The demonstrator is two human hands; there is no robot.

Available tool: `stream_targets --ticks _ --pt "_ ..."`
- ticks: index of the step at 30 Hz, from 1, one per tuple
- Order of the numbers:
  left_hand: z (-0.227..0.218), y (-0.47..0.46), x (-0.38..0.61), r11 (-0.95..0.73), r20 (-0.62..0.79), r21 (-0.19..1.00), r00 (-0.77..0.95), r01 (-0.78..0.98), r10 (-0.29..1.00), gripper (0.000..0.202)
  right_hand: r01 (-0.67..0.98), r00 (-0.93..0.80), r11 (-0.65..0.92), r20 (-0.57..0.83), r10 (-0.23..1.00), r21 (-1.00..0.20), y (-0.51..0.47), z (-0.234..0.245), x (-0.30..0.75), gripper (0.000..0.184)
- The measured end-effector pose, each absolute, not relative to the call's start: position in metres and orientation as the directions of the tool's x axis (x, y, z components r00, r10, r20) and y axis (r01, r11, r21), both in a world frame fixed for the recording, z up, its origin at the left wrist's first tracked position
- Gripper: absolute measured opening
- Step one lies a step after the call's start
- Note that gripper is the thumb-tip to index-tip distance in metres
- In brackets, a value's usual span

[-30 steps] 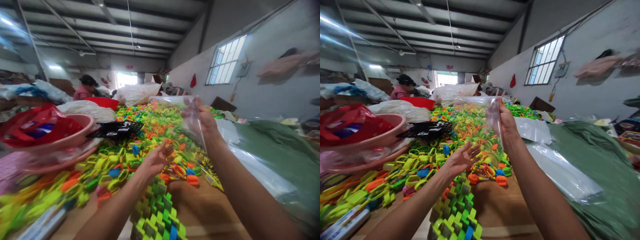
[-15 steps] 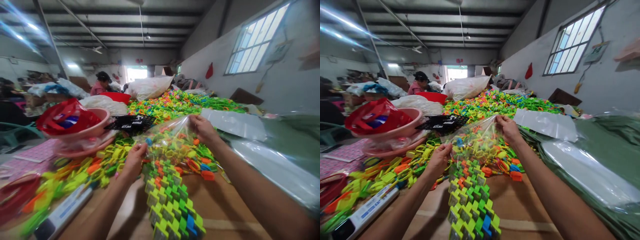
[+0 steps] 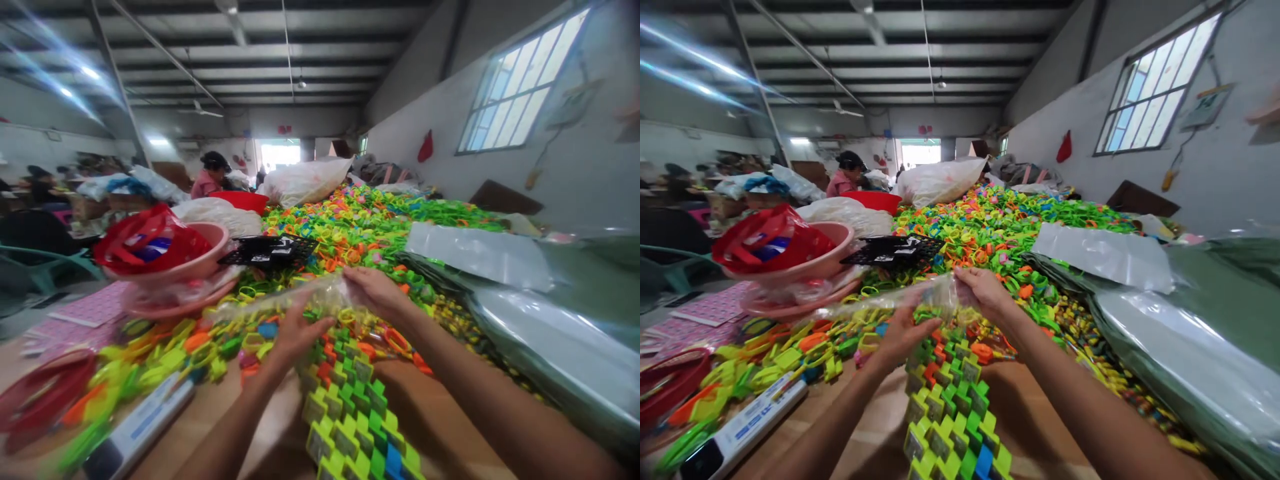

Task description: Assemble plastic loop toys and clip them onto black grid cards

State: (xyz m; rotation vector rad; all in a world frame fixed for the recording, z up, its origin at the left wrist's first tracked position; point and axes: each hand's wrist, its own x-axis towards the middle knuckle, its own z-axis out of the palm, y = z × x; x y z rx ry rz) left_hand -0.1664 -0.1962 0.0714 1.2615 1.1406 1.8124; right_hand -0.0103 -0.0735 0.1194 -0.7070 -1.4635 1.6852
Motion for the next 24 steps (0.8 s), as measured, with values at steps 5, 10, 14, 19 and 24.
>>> stream_targets --ticks 5,10,14,19,24 --pt "0.074 -0.189 -0.167 -0.450 0.450 0.887 -0.415 0.104 0.791 0.021 -0.149 -0.608 -0.178 -0.052 0.792 -0.973 -0.089 0.111 -0.019 0.029" --pt "0.067 -0.182 -0.180 -0.392 0.343 0.920 -0.504 0.009 0.793 0.020 -0.233 -0.711 -0.118 0.087 0.698 -0.965 -0.101 0.116 -0.022 0.033" --pt "0.067 -0.179 -0.186 -0.360 0.272 0.932 -0.589 -0.034 0.761 0.021 -0.230 -0.688 0.035 0.188 0.701 -0.972 -0.116 0.119 -0.029 0.037" --pt "0.081 -0.177 -0.176 -0.369 0.254 0.925 -0.566 -0.096 0.784 0.013 -0.030 -0.690 0.348 0.271 0.671 -0.937 -0.130 0.114 -0.038 0.028" --pt "0.089 -0.181 -0.173 -0.313 0.231 0.942 -0.439 -0.123 0.868 0.014 0.026 -0.649 0.359 0.257 0.716 -0.933 -0.120 0.109 -0.037 0.027"
